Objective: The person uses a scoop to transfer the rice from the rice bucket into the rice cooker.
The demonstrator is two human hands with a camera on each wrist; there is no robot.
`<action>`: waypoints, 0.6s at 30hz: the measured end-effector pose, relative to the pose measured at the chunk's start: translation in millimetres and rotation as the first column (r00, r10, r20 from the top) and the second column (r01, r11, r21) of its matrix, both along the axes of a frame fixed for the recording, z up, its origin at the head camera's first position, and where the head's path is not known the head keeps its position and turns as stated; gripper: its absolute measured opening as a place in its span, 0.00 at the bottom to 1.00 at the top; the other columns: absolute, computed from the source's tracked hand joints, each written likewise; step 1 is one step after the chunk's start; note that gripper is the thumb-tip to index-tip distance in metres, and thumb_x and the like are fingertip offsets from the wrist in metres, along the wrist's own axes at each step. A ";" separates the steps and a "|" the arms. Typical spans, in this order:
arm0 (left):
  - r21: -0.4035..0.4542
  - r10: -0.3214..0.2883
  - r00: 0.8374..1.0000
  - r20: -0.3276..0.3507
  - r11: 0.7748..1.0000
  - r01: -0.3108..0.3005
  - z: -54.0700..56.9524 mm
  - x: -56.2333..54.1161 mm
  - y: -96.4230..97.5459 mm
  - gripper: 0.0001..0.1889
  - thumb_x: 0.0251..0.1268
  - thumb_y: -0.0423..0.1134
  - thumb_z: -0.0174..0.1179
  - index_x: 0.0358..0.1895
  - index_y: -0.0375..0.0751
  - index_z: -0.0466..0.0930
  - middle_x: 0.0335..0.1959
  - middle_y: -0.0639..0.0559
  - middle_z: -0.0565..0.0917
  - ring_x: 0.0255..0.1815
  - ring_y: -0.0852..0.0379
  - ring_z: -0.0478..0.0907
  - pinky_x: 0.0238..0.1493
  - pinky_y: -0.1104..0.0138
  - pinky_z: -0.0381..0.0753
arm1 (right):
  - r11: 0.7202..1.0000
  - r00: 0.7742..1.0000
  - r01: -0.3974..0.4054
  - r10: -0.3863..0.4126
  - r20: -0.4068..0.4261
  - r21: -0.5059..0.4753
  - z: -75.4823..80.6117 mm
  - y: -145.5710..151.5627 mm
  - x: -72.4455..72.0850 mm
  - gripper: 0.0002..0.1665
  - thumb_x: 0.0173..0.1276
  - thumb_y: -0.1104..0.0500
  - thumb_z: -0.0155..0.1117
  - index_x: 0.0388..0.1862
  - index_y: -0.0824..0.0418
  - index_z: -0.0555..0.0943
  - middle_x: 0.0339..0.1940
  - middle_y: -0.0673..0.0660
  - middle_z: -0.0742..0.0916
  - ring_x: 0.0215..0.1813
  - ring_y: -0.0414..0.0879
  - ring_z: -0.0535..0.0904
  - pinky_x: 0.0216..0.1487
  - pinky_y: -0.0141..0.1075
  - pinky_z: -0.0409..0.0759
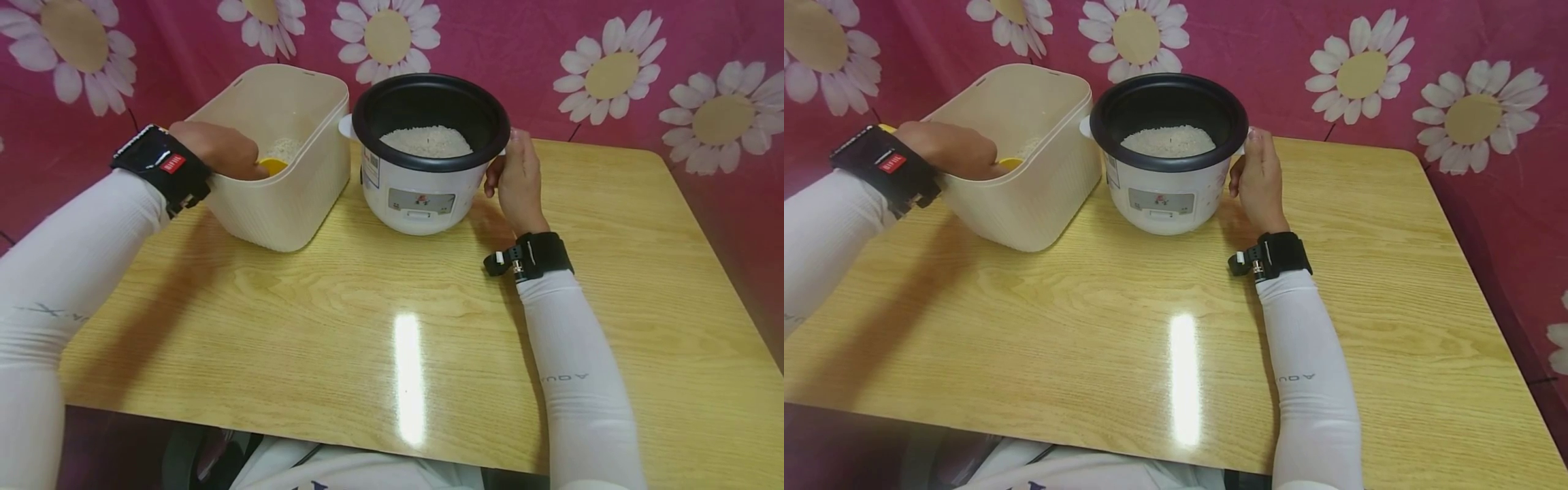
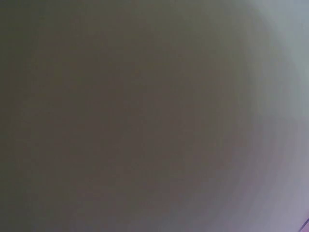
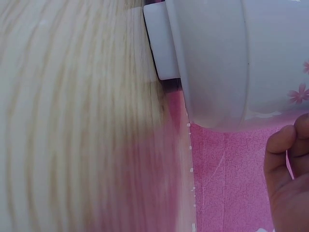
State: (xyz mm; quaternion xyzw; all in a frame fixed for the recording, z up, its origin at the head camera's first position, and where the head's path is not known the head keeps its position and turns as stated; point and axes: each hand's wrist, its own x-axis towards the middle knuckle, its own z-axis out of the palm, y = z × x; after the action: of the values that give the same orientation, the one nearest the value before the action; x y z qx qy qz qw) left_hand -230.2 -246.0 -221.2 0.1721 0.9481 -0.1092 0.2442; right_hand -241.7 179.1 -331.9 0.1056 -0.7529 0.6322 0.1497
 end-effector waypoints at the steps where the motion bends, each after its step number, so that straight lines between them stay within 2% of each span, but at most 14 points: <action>1: -0.001 0.001 1.000 0.000 1.000 -0.001 0.0 0.0 0.0 0.27 0.78 0.54 0.42 0.28 0.44 0.85 0.19 0.53 0.78 0.24 0.53 0.76 0.25 0.63 0.69 | 1.000 1.000 -0.001 0.001 0.001 0.000 1.6 -1.0 2.0 0.15 0.87 0.44 0.36 0.52 0.42 0.72 0.22 0.50 0.74 0.22 0.43 0.69 0.24 0.28 0.73; 9: 0.001 0.007 1.000 0.000 1.000 -0.007 -0.3 0.0 -0.6 0.26 0.78 0.54 0.43 0.29 0.44 0.85 0.19 0.53 0.77 0.24 0.53 0.75 0.26 0.62 0.69 | 1.000 1.000 -0.003 0.003 0.008 0.001 10.4 -5.5 11.9 0.15 0.87 0.44 0.36 0.53 0.43 0.72 0.22 0.50 0.74 0.23 0.43 0.69 0.24 0.28 0.74; 18: 0.003 0.017 1.000 -0.005 1.000 -0.017 -0.4 0.7 -0.4 0.27 0.78 0.54 0.42 0.27 0.45 0.84 0.19 0.54 0.77 0.24 0.54 0.75 0.26 0.61 0.68 | 1.000 1.000 -0.002 0.002 0.001 -0.003 1.7 -1.3 2.5 0.15 0.87 0.44 0.36 0.53 0.42 0.73 0.22 0.50 0.74 0.22 0.43 0.70 0.24 0.28 0.73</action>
State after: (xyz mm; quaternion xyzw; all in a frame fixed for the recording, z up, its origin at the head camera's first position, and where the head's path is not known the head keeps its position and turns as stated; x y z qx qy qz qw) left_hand -229.4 -246.4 -221.6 0.1639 0.9502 -0.1063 0.2426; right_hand -239.2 177.7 -330.3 0.1059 -0.7519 0.6334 0.1490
